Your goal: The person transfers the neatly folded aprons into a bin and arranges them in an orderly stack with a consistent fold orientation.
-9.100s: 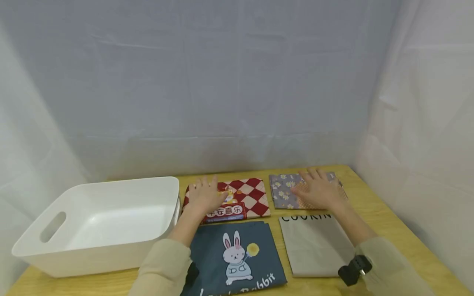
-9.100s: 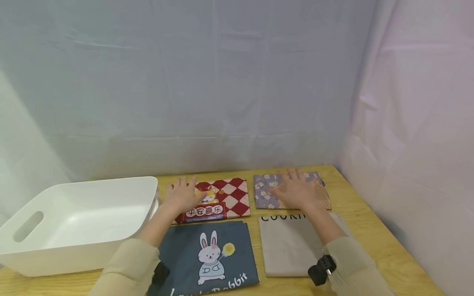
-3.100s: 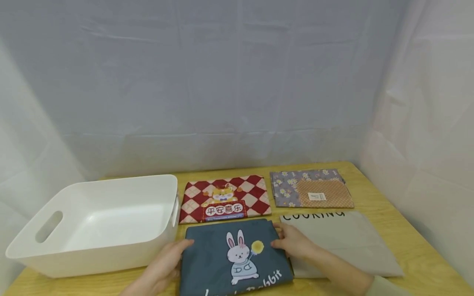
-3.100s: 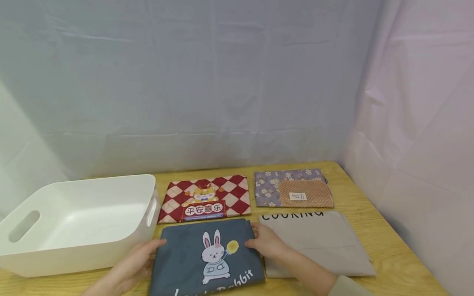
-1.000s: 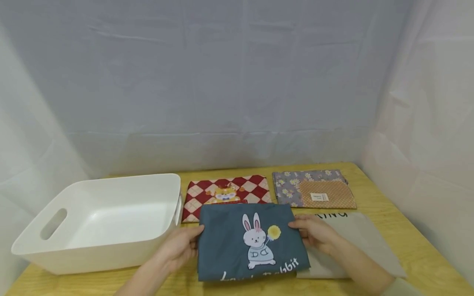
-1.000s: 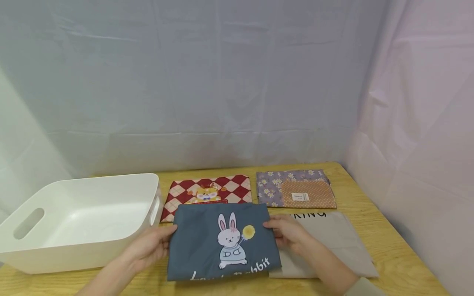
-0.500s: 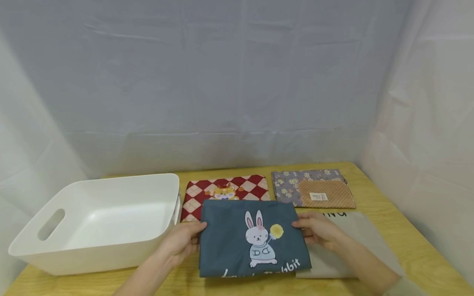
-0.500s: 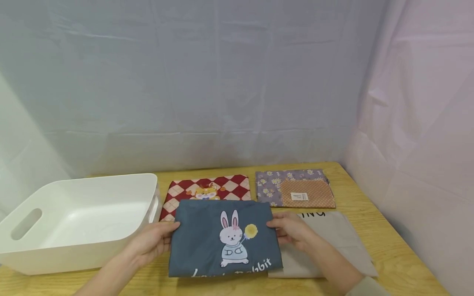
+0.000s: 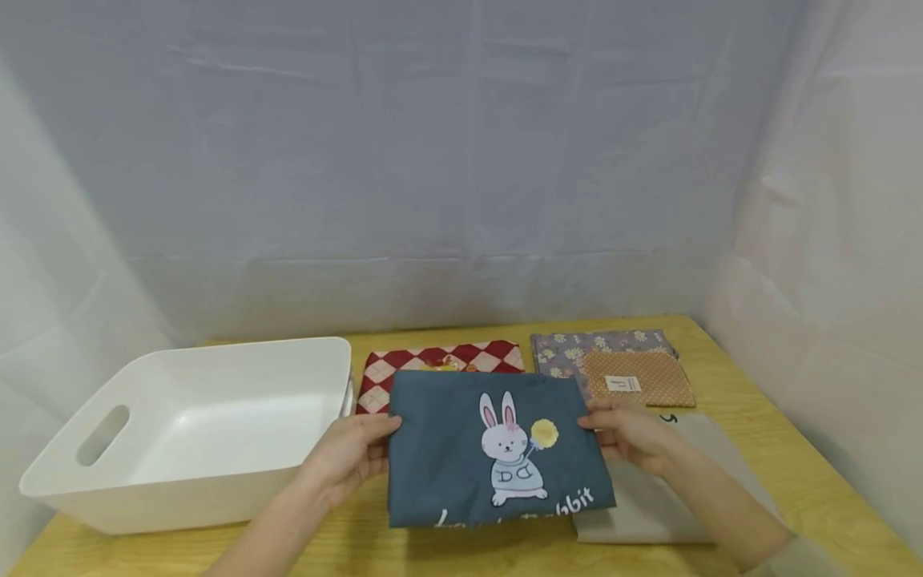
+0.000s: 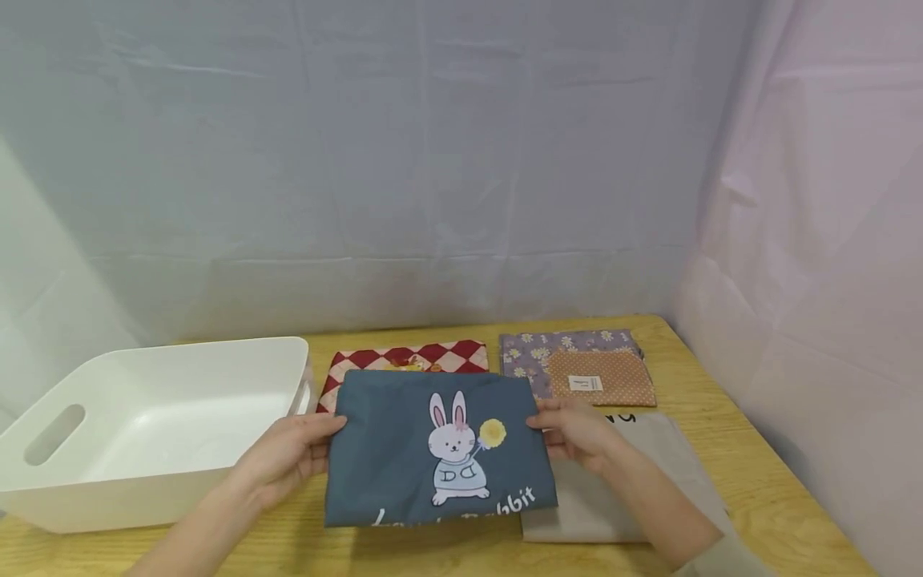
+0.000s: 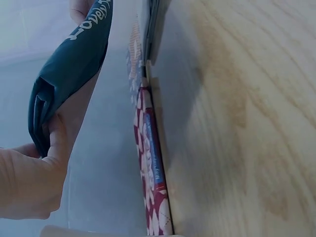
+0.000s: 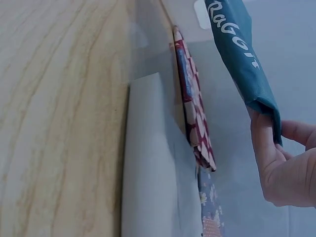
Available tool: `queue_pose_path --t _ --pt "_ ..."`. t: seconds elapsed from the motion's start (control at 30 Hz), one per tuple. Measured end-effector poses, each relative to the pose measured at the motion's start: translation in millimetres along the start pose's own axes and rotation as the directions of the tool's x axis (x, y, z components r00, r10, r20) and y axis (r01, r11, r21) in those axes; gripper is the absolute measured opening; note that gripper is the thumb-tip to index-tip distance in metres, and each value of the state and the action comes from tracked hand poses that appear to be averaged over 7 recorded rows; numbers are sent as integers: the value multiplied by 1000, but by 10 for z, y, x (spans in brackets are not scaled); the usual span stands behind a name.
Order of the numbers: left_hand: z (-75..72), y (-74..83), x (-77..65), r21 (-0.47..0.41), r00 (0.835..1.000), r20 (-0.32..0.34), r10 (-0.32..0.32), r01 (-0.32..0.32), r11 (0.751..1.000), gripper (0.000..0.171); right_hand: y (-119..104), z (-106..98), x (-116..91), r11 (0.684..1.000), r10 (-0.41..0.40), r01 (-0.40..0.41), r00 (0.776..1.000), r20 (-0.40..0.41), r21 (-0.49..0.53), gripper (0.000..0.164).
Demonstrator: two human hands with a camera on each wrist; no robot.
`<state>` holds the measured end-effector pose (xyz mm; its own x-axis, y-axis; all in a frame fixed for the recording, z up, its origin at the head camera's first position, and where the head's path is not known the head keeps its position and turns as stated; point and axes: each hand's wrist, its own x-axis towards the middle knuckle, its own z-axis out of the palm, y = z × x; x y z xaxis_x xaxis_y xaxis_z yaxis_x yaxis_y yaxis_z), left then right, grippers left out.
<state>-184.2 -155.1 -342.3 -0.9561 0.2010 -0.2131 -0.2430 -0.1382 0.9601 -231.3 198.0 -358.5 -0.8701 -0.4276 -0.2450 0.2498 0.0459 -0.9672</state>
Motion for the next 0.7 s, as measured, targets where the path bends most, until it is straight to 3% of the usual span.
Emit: queue_pose_path --t 0.17,0.3,0.43,0.7 --pt "19 98 -33 -6 999 -37 21 -21 1000 20 -83 0 -18 1000 -4 4 1000 14 4 20" --pt "8 175 -63 7 998 -54 28 -28 1000 26 -148 18 -10 1000 -16 16 999 31 12 18" --pt "-36 259 -96 27 998 -44 50 -49 998 33 -234 55 9 999 -36 35 999 37 15 30" --pt "-172 390 -131 14 997 -1 72 -72 997 14 -344 157 65 999 -18 17 1000 8 41 44"
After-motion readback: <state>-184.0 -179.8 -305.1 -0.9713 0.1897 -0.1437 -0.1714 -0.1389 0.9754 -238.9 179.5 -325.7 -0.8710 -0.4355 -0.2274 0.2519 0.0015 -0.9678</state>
